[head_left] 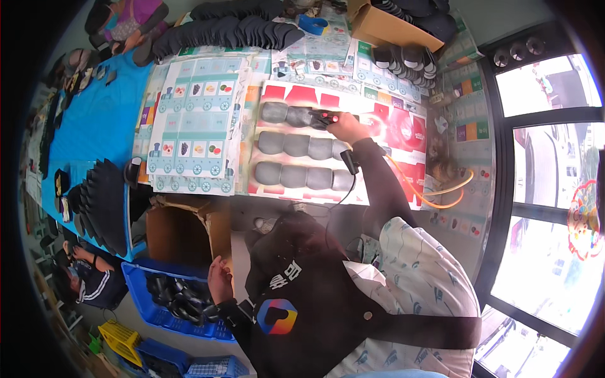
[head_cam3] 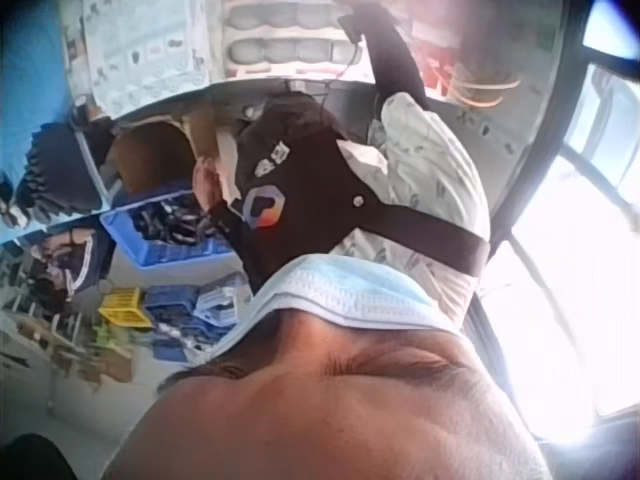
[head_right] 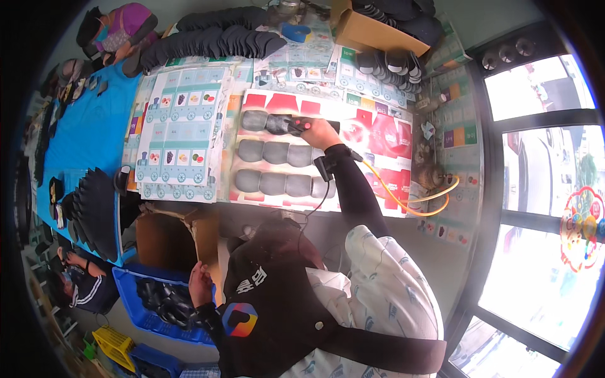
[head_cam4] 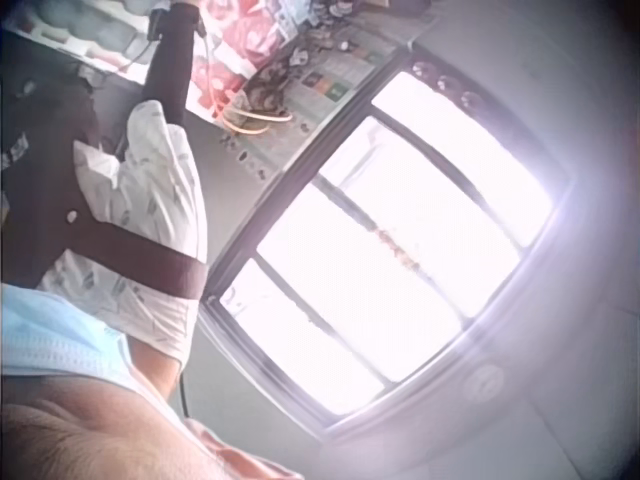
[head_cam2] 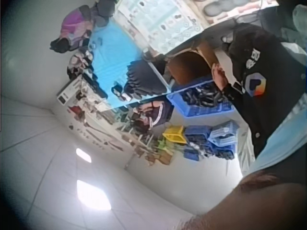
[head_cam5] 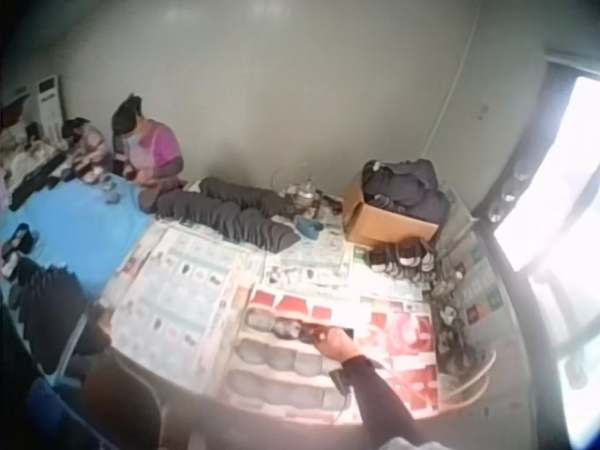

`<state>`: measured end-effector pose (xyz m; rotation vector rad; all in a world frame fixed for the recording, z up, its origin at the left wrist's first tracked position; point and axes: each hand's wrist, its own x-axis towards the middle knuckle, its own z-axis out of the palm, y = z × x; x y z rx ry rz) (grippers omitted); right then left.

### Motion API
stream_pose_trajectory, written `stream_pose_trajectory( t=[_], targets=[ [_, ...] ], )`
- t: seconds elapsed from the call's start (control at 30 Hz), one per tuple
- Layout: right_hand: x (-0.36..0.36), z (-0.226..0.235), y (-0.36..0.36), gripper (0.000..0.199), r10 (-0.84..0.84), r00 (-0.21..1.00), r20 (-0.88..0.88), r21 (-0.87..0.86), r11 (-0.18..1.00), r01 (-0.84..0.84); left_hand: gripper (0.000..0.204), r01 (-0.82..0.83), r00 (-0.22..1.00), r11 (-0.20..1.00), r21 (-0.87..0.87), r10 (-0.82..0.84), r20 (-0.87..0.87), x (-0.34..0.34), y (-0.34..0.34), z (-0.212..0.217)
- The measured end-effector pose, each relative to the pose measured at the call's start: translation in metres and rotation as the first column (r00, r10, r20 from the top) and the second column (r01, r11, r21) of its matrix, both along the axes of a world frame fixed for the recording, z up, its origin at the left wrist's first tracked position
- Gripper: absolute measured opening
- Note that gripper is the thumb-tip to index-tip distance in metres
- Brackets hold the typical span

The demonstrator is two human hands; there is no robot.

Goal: The person takes black shoe parts from a blue bin, arranges them on a template, and applies a substance using a pneumatic spray tool.

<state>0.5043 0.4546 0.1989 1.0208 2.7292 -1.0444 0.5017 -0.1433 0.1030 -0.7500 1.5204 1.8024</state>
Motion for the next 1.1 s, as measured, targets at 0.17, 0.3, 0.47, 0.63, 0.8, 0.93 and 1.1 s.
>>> stream_pose_trajectory(
  t=[0.17,0.3,0.47,0.63,0.8,0.93,1.1],
  targets=[
    [0.0,-0.071,0.02,0.034,0.051,0.979,-0.197,0.059,0.997,-0.04,0.033,0.033,0.999,0.999,0.005,-0.033,-0.029,0.007,0.0,-0.003],
    [-0.004,-0.067,0.015,0.031,0.051,0.996,-0.08,0.109,0.993,-0.042,0.032,0.056,0.996,0.997,-0.052,-0.059,-0.066,0.016,0.006,0.004],
    [-0.011,-0.073,0.014,0.03,0.142,0.98,-0.14,0.105,0.986,-0.128,0.03,0.022,0.998,0.999,0.023,-0.02,-0.063,0.023,0.002,0.004],
    [-0.017,-0.084,0.016,0.037,0.128,0.98,-0.153,0.126,0.986,-0.109,0.031,-0.028,0.999,1.0,0.01,0.028,-0.017,0.022,0.013,0.007],
    [-0.023,-0.09,0.014,0.033,0.155,0.978,-0.142,0.174,0.976,-0.13,0.032,-0.036,0.999,0.999,0.022,0.037,-0.012,0.027,0.01,0.003],
    [-0.021,-0.081,0.009,0.031,0.216,0.974,-0.071,0.177,0.963,-0.201,0.03,-0.061,0.998,0.997,0.038,0.062,-0.016,0.031,0.007,0.003],
    [-0.017,-0.087,0.012,0.033,0.179,0.97,-0.165,0.16,0.975,-0.153,0.032,-0.068,0.998,0.997,0.044,0.068,0.011,0.032,0.009,0.005]
  ],
)
